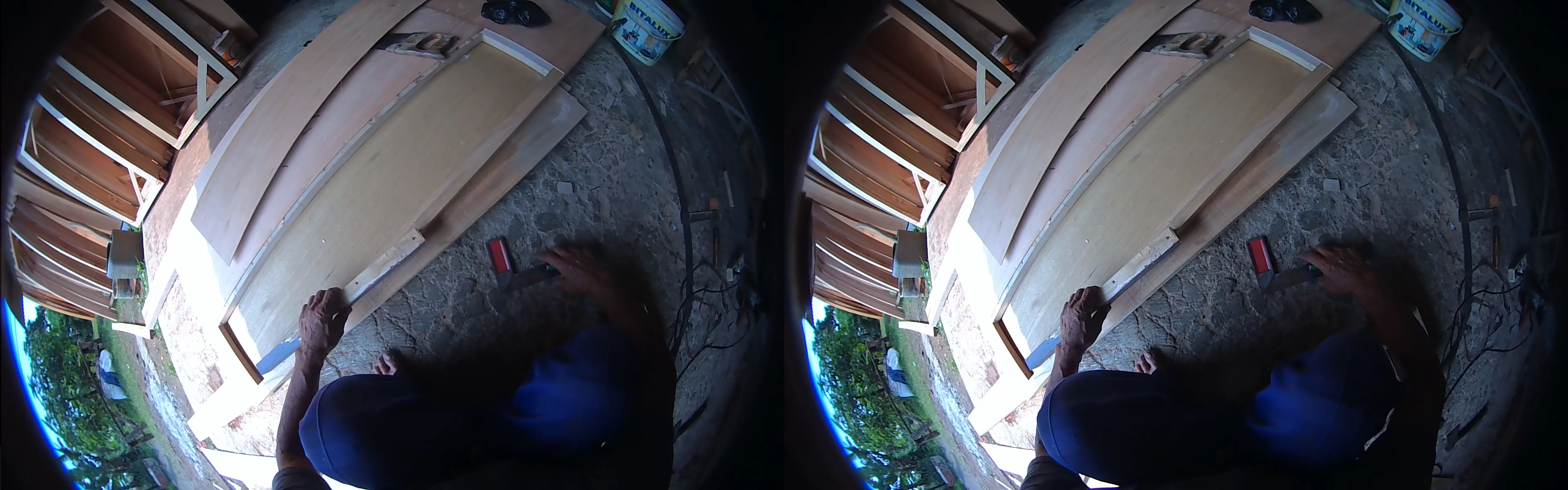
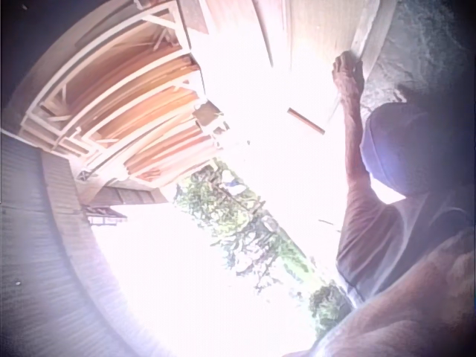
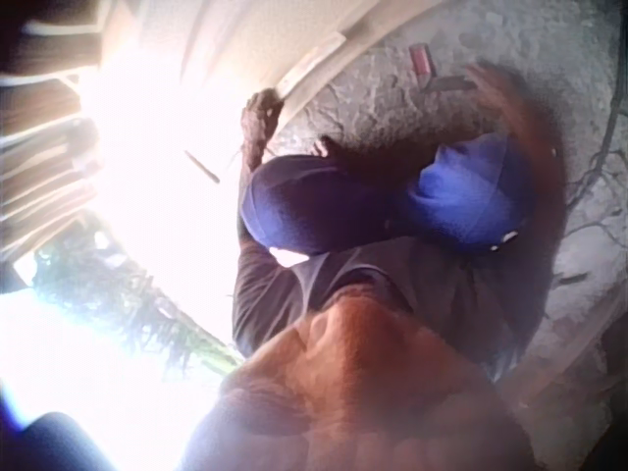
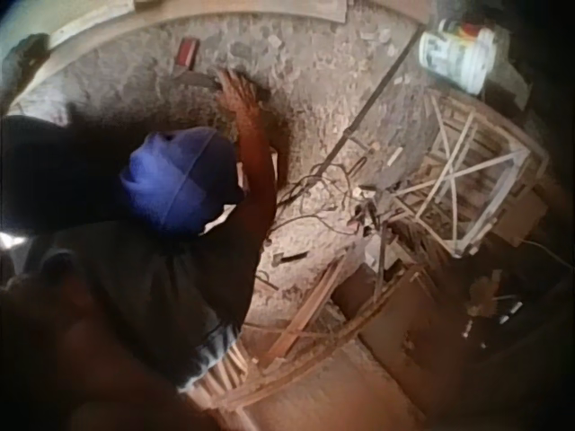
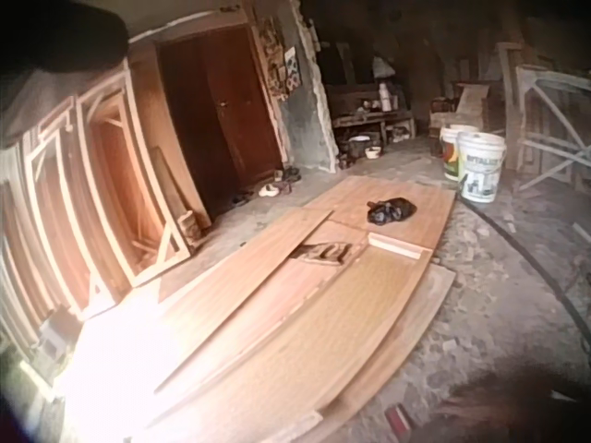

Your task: The person measures and marks a wooden plank using a try square and pencil, then saws the plank to size. They fit the cut piece into a wooden frame and use a hammer to tap it into place.

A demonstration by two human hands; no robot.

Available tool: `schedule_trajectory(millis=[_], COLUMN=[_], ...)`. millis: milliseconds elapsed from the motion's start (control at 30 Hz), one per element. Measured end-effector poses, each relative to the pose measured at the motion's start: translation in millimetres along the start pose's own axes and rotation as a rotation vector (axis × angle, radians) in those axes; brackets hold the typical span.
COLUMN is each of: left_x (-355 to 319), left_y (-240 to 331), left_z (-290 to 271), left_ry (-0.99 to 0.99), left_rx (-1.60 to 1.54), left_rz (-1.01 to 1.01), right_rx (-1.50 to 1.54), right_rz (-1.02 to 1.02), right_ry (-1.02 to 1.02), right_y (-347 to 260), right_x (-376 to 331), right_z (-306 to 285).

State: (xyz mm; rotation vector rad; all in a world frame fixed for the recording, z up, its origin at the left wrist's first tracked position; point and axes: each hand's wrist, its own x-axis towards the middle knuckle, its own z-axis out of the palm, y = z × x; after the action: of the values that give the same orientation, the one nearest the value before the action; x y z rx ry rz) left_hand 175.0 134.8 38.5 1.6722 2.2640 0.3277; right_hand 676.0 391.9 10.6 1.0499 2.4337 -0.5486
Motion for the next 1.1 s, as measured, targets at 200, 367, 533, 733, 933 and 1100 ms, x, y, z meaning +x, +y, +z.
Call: schedule_trajectory(millis=[200, 367, 533, 733, 933, 1100], left_x=[1, 5, 23, 25, 33, 68], left_y=[9, 24, 35, 32, 42, 81], left_z=[6, 11, 20, 7, 2, 15], left_ry=[0.008, 0.086, 0.073, 0.278, 0.286, 0.205], left_rx=[-0.025, 0.022, -0.020, -0.203, -0.122, 0.017], left_rz=[0.000, 0.017, 0.055, -0.008, 0.080, 0.216], right_rx=[-0.012, -0.017, 0.217, 0.977, 1.410, 1.564], right_rz=[-0.132, -0.197, -0.152, -0.009, -0.240, -0.253], right_ry=[0.031, 0.227, 0.356, 0.413, 0.419, 0.206], right_y=[10, -17, -28, -64, -146, -202], right_x=[-12, -29, -36, -27, 58, 83], right_z=[11, -11, -32, -34, -34, -17])
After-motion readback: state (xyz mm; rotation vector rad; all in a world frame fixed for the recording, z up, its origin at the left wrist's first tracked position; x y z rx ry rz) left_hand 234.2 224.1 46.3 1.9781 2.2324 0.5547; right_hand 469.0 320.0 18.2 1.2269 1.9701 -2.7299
